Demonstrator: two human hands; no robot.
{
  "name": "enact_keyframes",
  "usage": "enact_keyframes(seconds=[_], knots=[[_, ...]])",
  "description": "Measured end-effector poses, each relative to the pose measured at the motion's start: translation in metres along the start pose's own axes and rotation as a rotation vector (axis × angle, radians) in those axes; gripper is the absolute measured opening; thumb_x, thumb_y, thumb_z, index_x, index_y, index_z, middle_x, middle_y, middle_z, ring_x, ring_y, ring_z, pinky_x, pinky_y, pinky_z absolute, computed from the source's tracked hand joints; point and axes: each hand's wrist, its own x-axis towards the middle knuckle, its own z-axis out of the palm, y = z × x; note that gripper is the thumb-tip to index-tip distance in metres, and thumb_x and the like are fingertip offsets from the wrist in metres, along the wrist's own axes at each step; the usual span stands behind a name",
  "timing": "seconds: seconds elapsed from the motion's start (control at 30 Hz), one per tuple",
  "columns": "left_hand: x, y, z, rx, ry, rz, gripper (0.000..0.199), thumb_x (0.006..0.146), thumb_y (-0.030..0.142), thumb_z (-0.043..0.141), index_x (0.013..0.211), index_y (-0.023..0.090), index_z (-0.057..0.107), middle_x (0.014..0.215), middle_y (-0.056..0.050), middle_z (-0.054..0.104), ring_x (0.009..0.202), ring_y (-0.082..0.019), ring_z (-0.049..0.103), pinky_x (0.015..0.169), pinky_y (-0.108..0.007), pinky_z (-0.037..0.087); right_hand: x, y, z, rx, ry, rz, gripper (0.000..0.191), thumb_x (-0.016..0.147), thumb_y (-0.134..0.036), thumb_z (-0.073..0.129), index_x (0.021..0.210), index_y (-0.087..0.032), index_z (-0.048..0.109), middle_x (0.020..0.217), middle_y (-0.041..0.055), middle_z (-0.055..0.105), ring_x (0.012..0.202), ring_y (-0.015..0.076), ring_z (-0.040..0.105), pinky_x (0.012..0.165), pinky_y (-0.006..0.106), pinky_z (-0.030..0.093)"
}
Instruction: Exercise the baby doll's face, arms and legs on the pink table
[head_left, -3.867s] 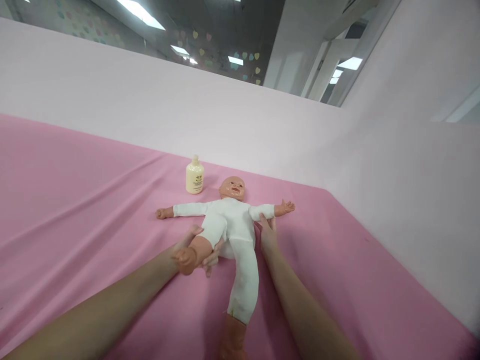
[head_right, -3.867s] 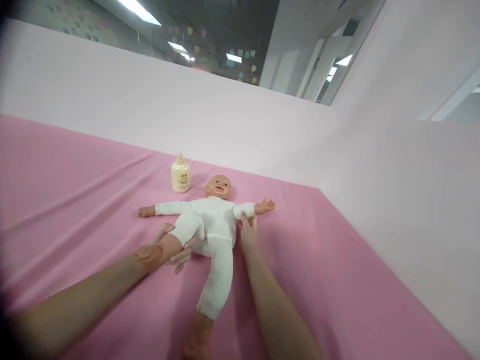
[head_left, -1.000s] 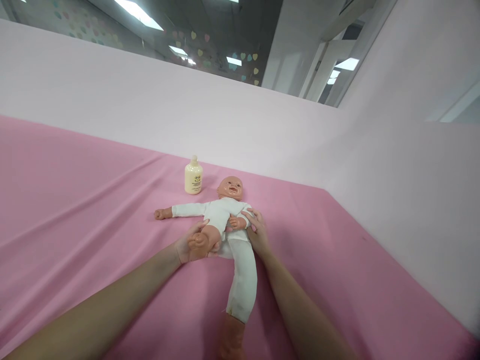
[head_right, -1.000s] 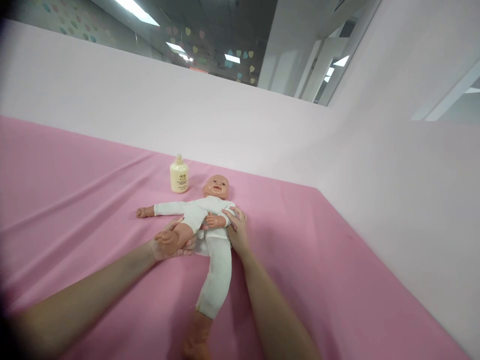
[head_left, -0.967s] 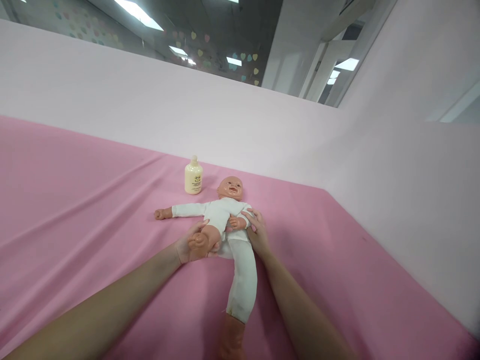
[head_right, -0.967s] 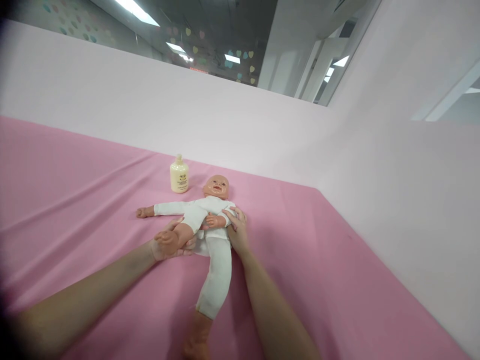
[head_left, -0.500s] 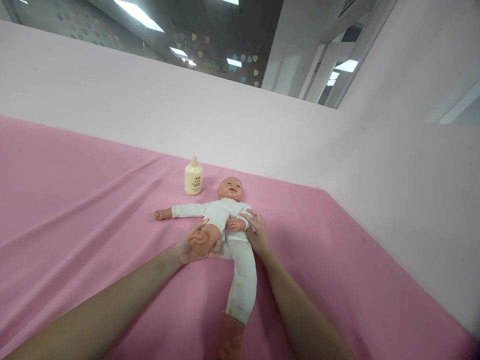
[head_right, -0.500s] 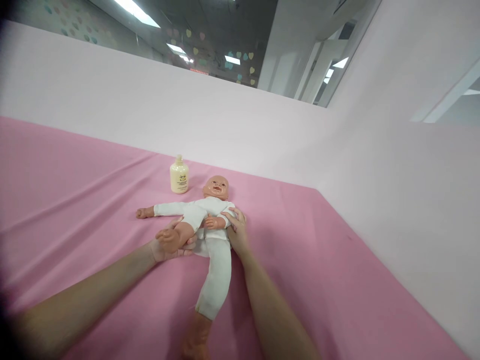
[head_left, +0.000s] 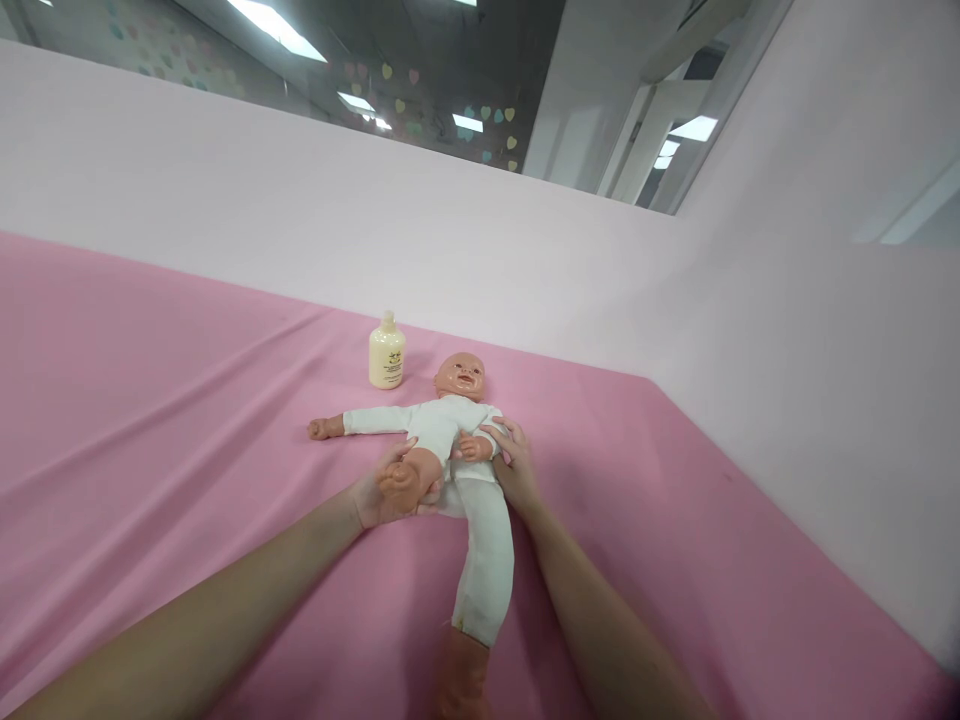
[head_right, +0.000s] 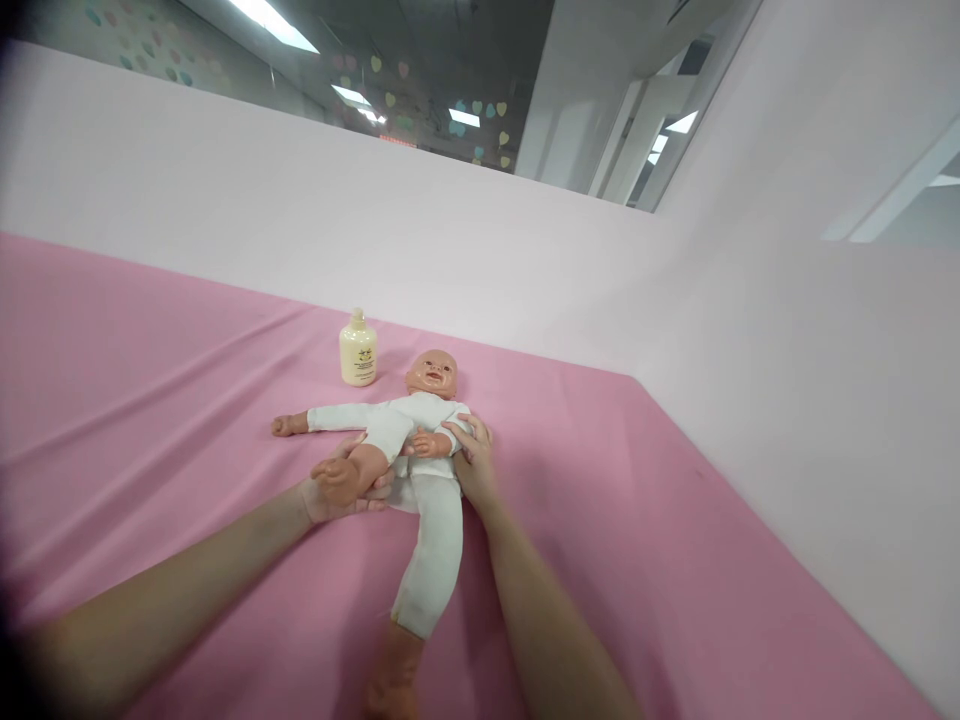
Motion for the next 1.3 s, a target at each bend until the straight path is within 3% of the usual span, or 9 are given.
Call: enact_keyframes(seconds=[0.43, 0.83, 1.1, 1.3], knots=[[0.005, -0.002, -0.010, -0.087, -0.039, -0.046, 0.047, 0.074, 0.061, 0.076, 0.075, 0.016, 0.064, 0.080, -0.003, 0.067, 0.075, -0.017, 0.061, 0.080, -0.032, 0.052, -0.001, -0.003, -0.002, -0.015, -0.011, -0.027, 0.061, 0.079, -0.005, 0.047, 0.127, -0.033, 0.073, 0.139, 0.0062, 0.054, 0.133, 0.0226, 0.047, 0.119, 0.044, 0.039], [0.008, -0.004, -0.007, -0.072, -0.066, -0.063, 0.055, 0.071, 0.069, 0.076, 0.076, 0.015, 0.066, 0.082, -0.004, 0.068, 0.069, -0.014, 0.060, 0.078, -0.032, 0.054, -0.001, -0.003, -0.002, -0.045, -0.027, -0.055, 0.065, 0.075, -0.002, 0.044, 0.125, -0.031, 0.073, 0.139, 0.0063, 0.054, 0.133, 0.0224, 0.046, 0.118, 0.044, 0.040], [0.007, -0.004, 0.002, -0.050, -0.014, -0.047, 0.061, 0.067, 0.075, 0.075, 0.074, 0.015, 0.067, 0.077, -0.005, 0.068, 0.063, -0.014, 0.058, 0.072, -0.031, 0.054, 0.000, -0.003, -0.002, -0.066, -0.031, -0.073, 0.065, 0.077, -0.003, 0.045, 0.128, -0.031, 0.072, 0.139, 0.0064, 0.054, 0.132, 0.0222, 0.047, 0.117, 0.044, 0.040], [0.006, -0.007, 0.005, -0.009, -0.064, -0.032, 0.059, 0.072, 0.074, 0.069, 0.089, 0.018, 0.072, 0.070, -0.002, 0.064, 0.059, -0.014, 0.056, 0.071, -0.032, 0.052, 0.000, -0.002, -0.001, -0.077, -0.024, -0.092, 0.065, 0.077, -0.002, 0.044, 0.127, -0.032, 0.072, 0.139, 0.0057, 0.056, 0.132, 0.0216, 0.047, 0.117, 0.044, 0.040]])
